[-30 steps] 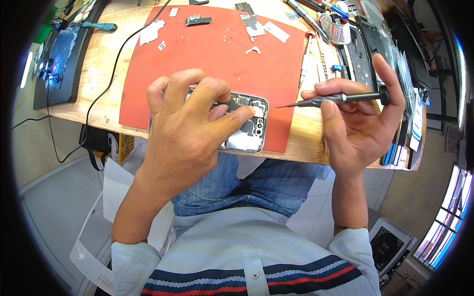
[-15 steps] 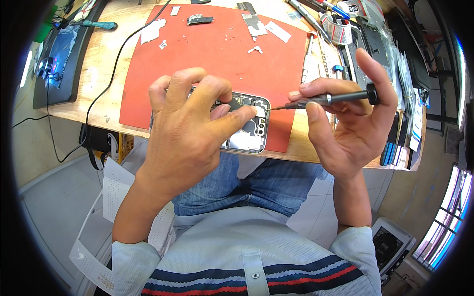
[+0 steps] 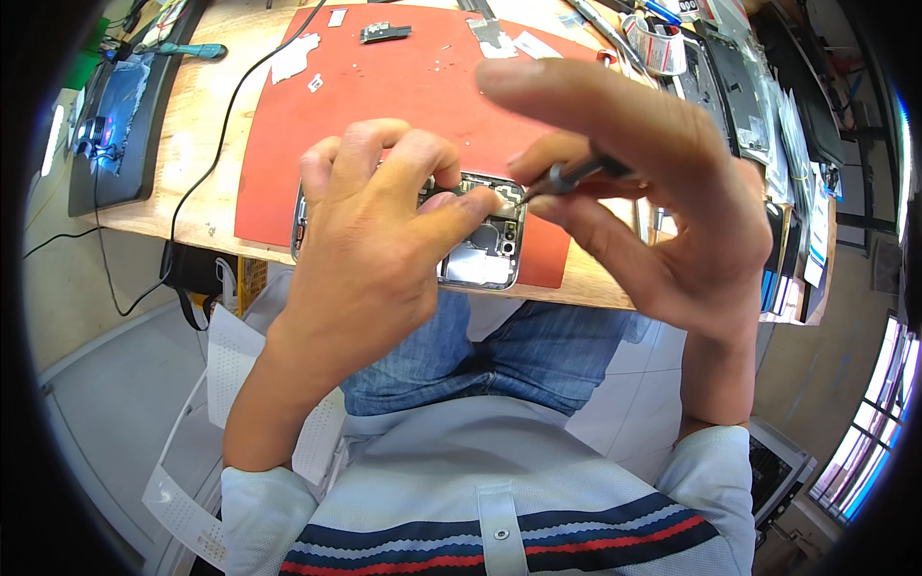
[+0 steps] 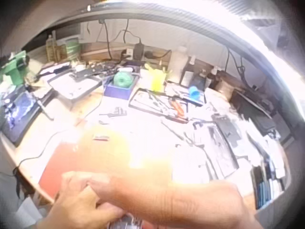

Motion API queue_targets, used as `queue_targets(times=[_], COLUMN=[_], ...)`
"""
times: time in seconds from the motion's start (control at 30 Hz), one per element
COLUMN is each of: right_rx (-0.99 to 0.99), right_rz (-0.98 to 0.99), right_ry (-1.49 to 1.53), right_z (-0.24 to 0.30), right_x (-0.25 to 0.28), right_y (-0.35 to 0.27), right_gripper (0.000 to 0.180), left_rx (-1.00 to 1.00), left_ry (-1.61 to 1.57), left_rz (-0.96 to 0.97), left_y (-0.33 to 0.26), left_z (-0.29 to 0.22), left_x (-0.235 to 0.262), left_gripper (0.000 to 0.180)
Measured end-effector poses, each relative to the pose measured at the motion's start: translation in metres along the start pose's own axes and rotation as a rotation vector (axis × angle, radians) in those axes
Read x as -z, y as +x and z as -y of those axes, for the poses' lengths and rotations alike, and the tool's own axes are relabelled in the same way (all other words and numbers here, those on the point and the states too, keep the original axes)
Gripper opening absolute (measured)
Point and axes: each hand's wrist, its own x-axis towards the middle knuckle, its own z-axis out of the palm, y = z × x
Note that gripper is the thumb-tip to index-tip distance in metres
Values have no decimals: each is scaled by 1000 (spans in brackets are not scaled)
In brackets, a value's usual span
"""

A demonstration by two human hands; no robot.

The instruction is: The person disassembles a smartphone on a workbench, using tweezers and a screwdriver to remove and reposition internal components. The person handles the phone's back cover, screws, and small parts, placing them on the mat and occasionally adjusting the device's orientation.

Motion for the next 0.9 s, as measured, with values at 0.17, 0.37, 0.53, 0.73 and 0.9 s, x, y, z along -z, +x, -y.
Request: queue_targets(times=[0.17, 0.37, 0.53, 0.73, 0.9], right_rx=[42, -47, -100, -146, -144], right_rz=[-34, 19, 44, 6, 11], right_ry=[-222, -244, -202, -482, -454], right_z=[-3, 4, 8, 14, 14], right_x=[3, 12, 12, 12, 12], right_y=[-1, -3, -1, -1, 1], right_gripper=[63, 63, 59, 59, 56], left_rx=[-83, -136, -183, -185, -173], left_ry=[115, 186, 183, 188, 163], left_rz=[-65, -82, -121, -81, -106], left_y=[2, -1, -1, -3, -4], left_z=[-1, 1, 0, -1, -2], left_x=[-5, -4, -8, -6, -8], left_gripper=[27, 27, 20, 21, 22])
